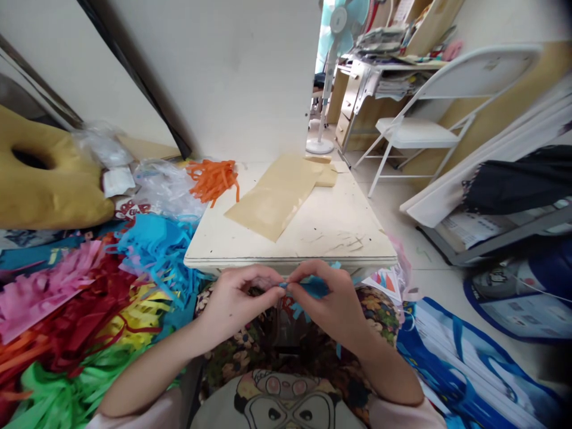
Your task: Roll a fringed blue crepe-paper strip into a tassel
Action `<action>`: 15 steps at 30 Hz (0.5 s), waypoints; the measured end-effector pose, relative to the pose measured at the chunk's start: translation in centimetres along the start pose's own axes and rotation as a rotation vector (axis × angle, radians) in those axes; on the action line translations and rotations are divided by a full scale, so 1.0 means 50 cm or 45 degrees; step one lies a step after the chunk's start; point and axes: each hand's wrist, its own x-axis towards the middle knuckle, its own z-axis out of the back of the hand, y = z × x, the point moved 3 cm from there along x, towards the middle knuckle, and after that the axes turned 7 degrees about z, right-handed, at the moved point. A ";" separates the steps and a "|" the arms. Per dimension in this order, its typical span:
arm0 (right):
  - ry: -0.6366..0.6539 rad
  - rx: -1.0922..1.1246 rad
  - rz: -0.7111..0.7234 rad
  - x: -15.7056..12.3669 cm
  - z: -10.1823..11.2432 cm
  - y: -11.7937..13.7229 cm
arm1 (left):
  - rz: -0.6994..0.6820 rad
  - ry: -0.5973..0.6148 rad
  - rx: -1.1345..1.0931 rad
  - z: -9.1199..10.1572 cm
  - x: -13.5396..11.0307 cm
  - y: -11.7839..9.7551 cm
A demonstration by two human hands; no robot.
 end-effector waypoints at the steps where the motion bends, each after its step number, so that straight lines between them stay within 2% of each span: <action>1: -0.007 0.040 -0.009 -0.001 -0.002 -0.002 | 0.003 0.007 -0.002 0.000 0.001 0.001; 7: -0.036 0.361 -0.103 -0.006 -0.017 -0.022 | 0.063 0.025 -0.101 0.003 0.011 0.016; 12: -0.060 0.532 -0.191 -0.008 -0.027 -0.032 | 0.211 0.237 -0.402 -0.005 0.025 0.035; 15: -0.062 0.578 -0.257 -0.003 -0.032 -0.039 | 0.281 0.156 -0.456 -0.005 0.030 0.036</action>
